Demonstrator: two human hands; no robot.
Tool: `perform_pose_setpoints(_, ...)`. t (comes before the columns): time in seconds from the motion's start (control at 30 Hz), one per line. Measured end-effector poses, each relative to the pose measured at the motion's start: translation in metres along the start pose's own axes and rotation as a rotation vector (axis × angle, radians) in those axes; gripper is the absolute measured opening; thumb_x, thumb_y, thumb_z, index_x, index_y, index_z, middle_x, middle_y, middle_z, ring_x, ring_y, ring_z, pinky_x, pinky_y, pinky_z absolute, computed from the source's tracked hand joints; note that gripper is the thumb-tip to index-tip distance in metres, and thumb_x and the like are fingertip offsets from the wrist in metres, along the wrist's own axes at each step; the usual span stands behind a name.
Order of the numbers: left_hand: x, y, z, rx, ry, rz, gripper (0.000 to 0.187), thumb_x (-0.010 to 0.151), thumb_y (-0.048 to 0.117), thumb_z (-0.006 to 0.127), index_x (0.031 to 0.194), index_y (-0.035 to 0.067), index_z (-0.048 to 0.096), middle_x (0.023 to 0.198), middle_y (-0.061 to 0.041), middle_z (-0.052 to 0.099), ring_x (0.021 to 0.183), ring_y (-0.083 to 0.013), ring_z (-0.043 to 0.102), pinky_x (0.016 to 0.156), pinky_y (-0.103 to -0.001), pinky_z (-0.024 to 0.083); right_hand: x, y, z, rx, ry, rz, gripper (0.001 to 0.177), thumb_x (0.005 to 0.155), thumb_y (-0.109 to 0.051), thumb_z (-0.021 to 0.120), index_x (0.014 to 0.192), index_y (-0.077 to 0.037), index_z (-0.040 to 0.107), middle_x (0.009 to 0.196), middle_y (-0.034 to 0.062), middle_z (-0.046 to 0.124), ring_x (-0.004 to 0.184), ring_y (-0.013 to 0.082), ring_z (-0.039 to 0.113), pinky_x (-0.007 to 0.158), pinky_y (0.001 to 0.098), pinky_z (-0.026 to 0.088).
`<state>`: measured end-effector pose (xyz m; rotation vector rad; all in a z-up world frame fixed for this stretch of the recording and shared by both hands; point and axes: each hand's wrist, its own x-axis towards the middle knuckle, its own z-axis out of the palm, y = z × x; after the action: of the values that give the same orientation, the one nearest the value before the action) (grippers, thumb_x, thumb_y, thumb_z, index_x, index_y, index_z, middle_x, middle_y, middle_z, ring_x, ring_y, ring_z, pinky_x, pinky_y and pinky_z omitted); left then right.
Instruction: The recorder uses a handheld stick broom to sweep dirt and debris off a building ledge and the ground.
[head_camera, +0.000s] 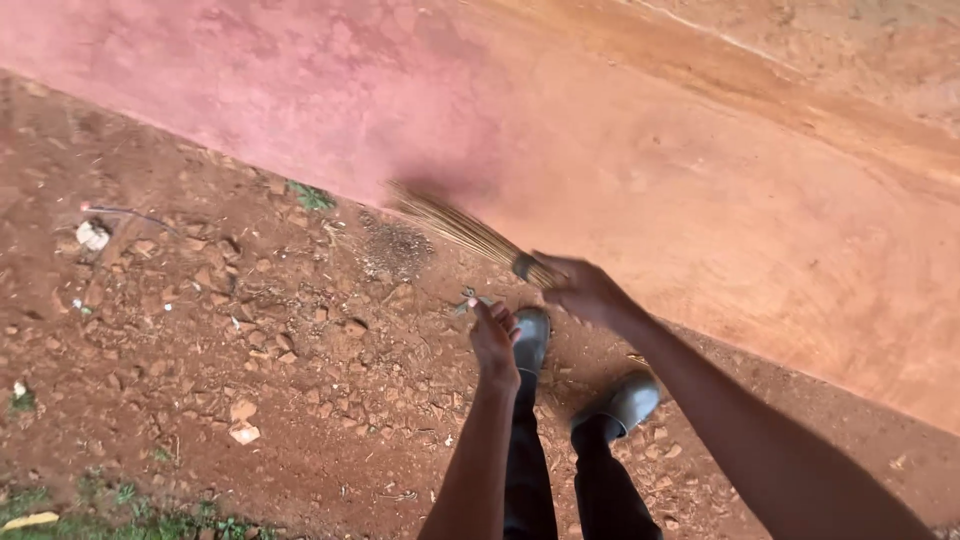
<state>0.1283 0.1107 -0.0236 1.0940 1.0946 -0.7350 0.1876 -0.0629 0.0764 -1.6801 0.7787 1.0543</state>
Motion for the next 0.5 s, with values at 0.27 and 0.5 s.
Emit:
perform_pose_setpoints(0.27, 0.026, -0.036, -0.009, 0.130, 0.033, -0.007, 0.078, 0.112, 0.067, 0.025, 0.099, -0.005, 0.050, 0.079, -0.007, 0.047, 0.074, -0.0202, 0.045, 0.071, -0.037, 0.046, 0.008, 0.153, 0.080, 0.605, 0.576, 0.117, 0.055, 0.096, -0.012, 0.066, 0.149, -0.021, 0.055, 0.090, 0.0125, 0.068, 0.056, 0.0152, 0.059, 0.044, 0.0290, 0.052)
perform_pose_setpoints(0.5, -0.016, -0.008, 0.002, 0.136, 0.034, -0.085, 0.080, 0.103, 0.062, 0.027, 0.132, -0.004, 0.062, 0.107, -0.010, 0.066, 0.096, -0.0191, 0.063, 0.091, -0.038, 0.052, -0.064, 0.158, 0.072, -0.068, 0.328, -0.035, 0.070, 0.094, -0.019, 0.071, 0.156, -0.030, 0.042, 0.098, 0.0089, 0.074, 0.066, 0.0119, 0.070, 0.059, 0.0243, 0.057)
